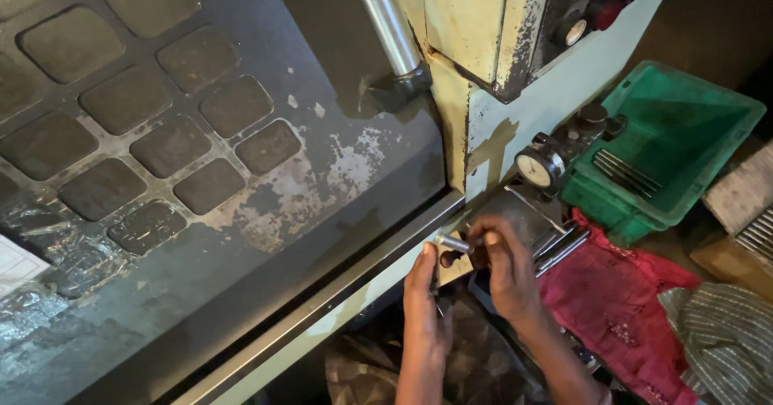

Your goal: The person repeatedly rubs a metal rod against a textured metal surface, then opens a machine door to place the rod inside, closes the door, and repeats the process with another rod. The person also uses a small square block to rub the rod before placing it in the machine.

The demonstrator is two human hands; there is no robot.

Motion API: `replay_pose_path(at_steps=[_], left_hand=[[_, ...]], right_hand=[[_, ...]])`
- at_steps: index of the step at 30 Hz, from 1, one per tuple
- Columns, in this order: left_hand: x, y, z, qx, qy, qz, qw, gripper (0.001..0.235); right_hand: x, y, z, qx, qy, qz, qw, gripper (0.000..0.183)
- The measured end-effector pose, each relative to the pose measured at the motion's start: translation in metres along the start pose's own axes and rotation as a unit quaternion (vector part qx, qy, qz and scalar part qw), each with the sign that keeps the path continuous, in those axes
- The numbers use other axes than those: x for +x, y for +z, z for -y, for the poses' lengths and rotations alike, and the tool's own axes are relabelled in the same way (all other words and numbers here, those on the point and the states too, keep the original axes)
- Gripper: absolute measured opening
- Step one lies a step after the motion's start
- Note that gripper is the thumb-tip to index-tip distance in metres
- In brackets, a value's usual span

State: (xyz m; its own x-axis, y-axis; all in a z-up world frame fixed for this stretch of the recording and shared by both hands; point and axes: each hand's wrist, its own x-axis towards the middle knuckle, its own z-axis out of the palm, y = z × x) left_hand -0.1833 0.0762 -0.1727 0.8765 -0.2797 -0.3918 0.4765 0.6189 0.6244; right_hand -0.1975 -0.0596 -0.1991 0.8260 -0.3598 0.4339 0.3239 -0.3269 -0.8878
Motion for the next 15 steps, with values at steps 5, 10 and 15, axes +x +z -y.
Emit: replay_pose_path(at_steps=[5, 10, 15], left_hand=[[-0.001, 0.0, 0.002, 0.034, -0.009, 0.012, 0.999, 0.034], [-0.001, -0.002, -0.004, 0.032, -0.017, 0.026, 0.999, 0.029], [0.003, -0.01, -0.006, 0.077, -0.028, -0.008, 0.997, 0.024]], right_hand=[[-0.001, 0.001, 0.005, -0.039, -0.043, -0.043, 0.997, 0.028], [-0.004, -0.002, 0.002, -0.03, 0.018, -0.014, 0.999, 0.032], [-0.007, -0.002, 0.004, -0.089, 0.067, 0.01, 0.994, 0.034]])
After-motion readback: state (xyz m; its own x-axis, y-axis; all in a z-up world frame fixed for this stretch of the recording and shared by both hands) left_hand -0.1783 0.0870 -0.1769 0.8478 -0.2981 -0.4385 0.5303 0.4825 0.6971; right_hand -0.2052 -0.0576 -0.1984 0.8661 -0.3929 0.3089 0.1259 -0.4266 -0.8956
